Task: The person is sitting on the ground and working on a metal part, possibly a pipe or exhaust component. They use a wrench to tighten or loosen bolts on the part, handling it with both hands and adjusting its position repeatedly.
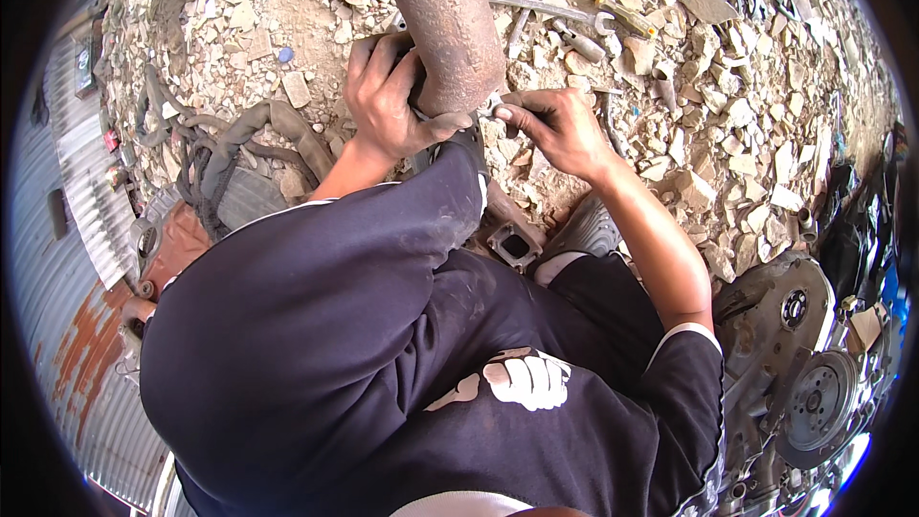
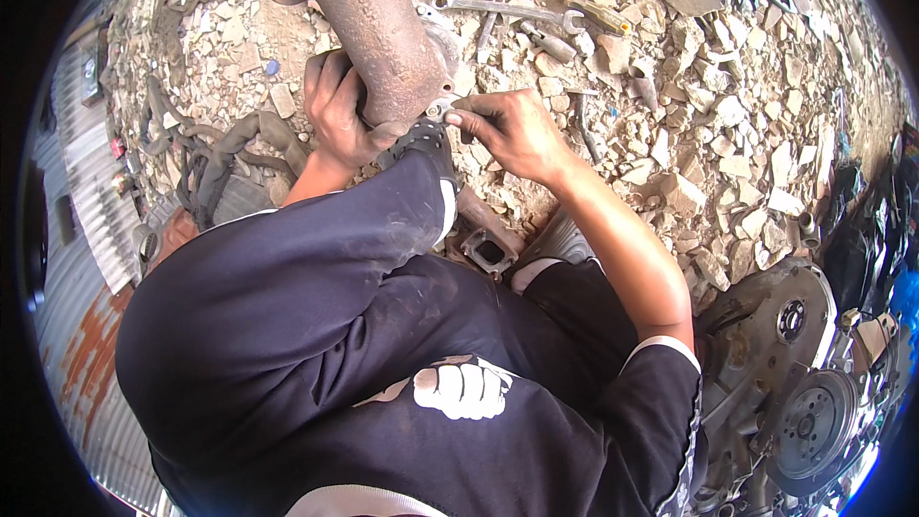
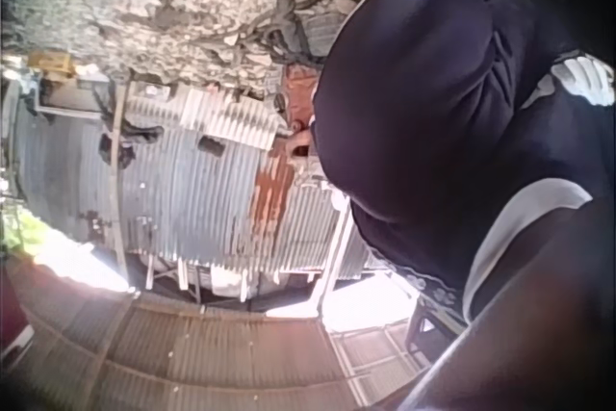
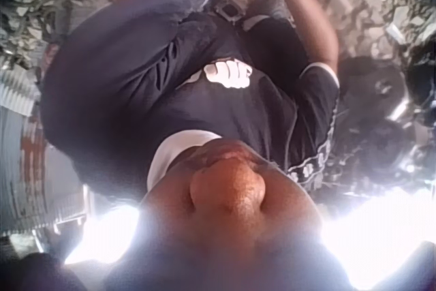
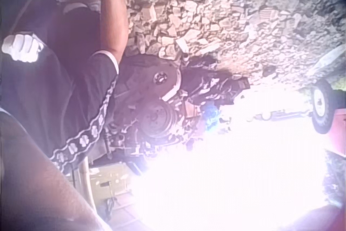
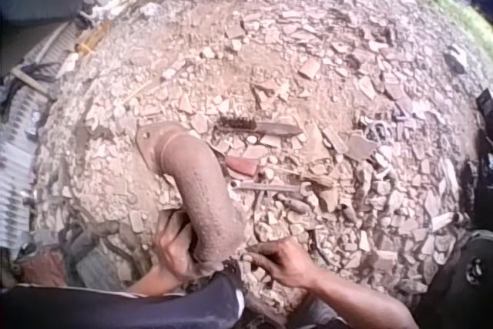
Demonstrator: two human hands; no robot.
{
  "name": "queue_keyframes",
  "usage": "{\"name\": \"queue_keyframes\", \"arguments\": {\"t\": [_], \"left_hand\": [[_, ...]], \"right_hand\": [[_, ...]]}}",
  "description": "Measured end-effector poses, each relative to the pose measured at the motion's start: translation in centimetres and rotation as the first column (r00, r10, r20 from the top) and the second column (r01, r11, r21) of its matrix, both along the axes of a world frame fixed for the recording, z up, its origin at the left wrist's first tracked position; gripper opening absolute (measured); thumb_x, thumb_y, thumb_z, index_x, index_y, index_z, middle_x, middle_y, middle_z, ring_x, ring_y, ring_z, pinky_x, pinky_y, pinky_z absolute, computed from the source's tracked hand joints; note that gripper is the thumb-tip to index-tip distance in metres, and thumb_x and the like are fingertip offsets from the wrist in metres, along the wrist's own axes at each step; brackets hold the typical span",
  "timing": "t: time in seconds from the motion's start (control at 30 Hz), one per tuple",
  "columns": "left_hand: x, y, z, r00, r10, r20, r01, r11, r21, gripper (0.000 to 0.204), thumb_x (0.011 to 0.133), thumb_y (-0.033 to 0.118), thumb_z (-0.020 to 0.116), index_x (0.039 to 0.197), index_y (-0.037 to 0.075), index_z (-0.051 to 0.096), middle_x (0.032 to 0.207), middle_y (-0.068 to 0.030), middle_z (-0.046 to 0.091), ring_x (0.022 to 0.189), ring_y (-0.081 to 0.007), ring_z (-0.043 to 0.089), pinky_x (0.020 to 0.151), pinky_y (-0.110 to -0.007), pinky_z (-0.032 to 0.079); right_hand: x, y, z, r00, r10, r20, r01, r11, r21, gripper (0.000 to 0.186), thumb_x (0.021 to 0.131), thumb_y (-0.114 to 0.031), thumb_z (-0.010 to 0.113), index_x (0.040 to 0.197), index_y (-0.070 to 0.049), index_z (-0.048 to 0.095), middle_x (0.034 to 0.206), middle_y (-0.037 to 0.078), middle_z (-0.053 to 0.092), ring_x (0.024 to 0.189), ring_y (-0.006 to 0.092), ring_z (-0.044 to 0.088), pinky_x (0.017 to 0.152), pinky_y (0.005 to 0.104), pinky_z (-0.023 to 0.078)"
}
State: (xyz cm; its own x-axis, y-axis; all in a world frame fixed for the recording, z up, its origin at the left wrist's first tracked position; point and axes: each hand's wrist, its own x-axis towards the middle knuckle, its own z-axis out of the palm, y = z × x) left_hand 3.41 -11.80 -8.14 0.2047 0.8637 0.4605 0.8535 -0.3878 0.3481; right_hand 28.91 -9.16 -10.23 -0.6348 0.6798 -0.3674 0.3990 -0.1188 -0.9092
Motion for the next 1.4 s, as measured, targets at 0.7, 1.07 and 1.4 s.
{"name": "queue_keyframes", "arguments": {"t": [0.7,1.07,1.4], "left_hand": [[-0.1,-0.2,-0.7,1.0,-0.012,0.0,0.012,1.0,0.026,0.099,0.08,0.091,0.051,0.099,-0.003,0.073,0.095,-0.0183,0.066,0.086,-0.0351,0.06,0.068,-0.047,0.051],[0.0,-0.1,-0.2,1.0,-0.002,0.002,0.002,1.0,0.005,0.097,0.079,0.09,0.054,0.099,-0.003,0.073,0.095,-0.0178,0.066,0.085,-0.0348,0.059,0.069,-0.047,0.051],[0.2,0.0,0.3,1.0,0.009,-0.007,-0.009,1.0,0.01,0.097,0.079,0.089,0.054,0.1,-0.003,0.072,0.096,-0.0188,0.066,0.086,-0.0366,0.06,0.071,-0.047,0.051]], "right_hand": [[-0.4,-1.0,0.0,0.991,-0.128,0.04,0.127,0.992,0.015,0.032,0.095,-0.038,0.075,0.102,-0.008,0.081,0.084,0.014,0.077,0.068,0.022,0.073,0.065,0.0364,0.055],[-0.7,-0.5,-0.1,0.998,-0.06,-0.029,0.059,0.997,-0.049,0.034,0.096,-0.039,0.073,0.101,-0.006,0.08,0.076,0.012,0.074,0.065,0.0212,0.07,0.064,0.0375,0.053],[-1.8,-2.9,0.6,0.97,-0.24,-0.041,0.235,0.968,-0.093,0.032,0.101,-0.03,0.07,0.096,0.001,0.075,0.07,0.005,0.069,0.063,0.0104,0.06,0.061,0.0316,0.05]]}}
